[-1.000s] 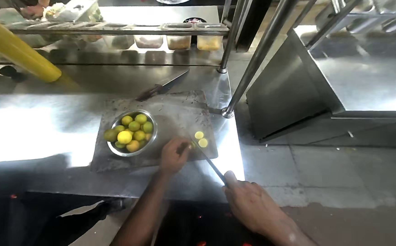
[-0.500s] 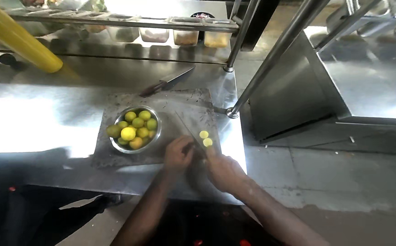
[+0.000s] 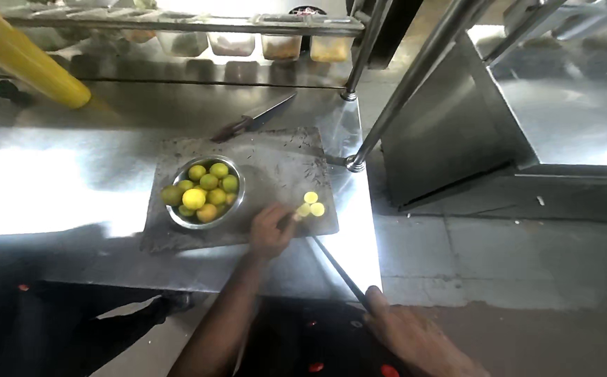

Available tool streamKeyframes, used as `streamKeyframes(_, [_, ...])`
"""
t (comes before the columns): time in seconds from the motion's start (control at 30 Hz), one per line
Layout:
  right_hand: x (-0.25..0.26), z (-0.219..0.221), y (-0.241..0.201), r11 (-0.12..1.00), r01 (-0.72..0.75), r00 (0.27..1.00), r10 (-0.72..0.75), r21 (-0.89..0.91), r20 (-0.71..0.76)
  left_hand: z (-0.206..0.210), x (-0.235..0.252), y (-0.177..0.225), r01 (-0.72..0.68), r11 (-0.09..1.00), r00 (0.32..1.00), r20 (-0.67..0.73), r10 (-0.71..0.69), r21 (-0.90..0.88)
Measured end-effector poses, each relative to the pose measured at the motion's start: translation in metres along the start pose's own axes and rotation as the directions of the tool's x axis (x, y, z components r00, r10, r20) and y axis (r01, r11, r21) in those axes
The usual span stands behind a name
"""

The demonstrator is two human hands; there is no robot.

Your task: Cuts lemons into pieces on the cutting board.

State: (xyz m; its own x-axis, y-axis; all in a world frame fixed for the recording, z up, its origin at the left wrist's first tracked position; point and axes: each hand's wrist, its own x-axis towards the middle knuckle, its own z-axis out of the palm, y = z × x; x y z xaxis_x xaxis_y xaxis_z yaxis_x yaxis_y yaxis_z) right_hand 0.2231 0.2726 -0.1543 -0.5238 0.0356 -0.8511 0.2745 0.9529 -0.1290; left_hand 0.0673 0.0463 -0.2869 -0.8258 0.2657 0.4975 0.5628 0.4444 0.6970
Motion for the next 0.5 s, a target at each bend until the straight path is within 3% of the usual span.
streamKeyframes(0.27, [-0.009,0.014,0.026,0.982,0.172,0.973,-0.158,0.075,-0.169,0.000,-0.005,-0.001,0.033,0.998,0.998,0.052,-0.036,0.057])
streamKeyframes(0.43, [-0.006,0.025,0.048,0.967,0.174,0.955,-0.120,0.186,-0.270,-0.005,0.014,0.016,0.317,0.933,0.948,-0.029,-0.317,0.168])
streamKeyframes(0.5, [-0.003,0.028,0.051,0.965,0.167,0.953,-0.105,0.202,-0.284,-0.010,0.036,0.018,0.400,0.856,0.897,0.054,-0.440,0.328])
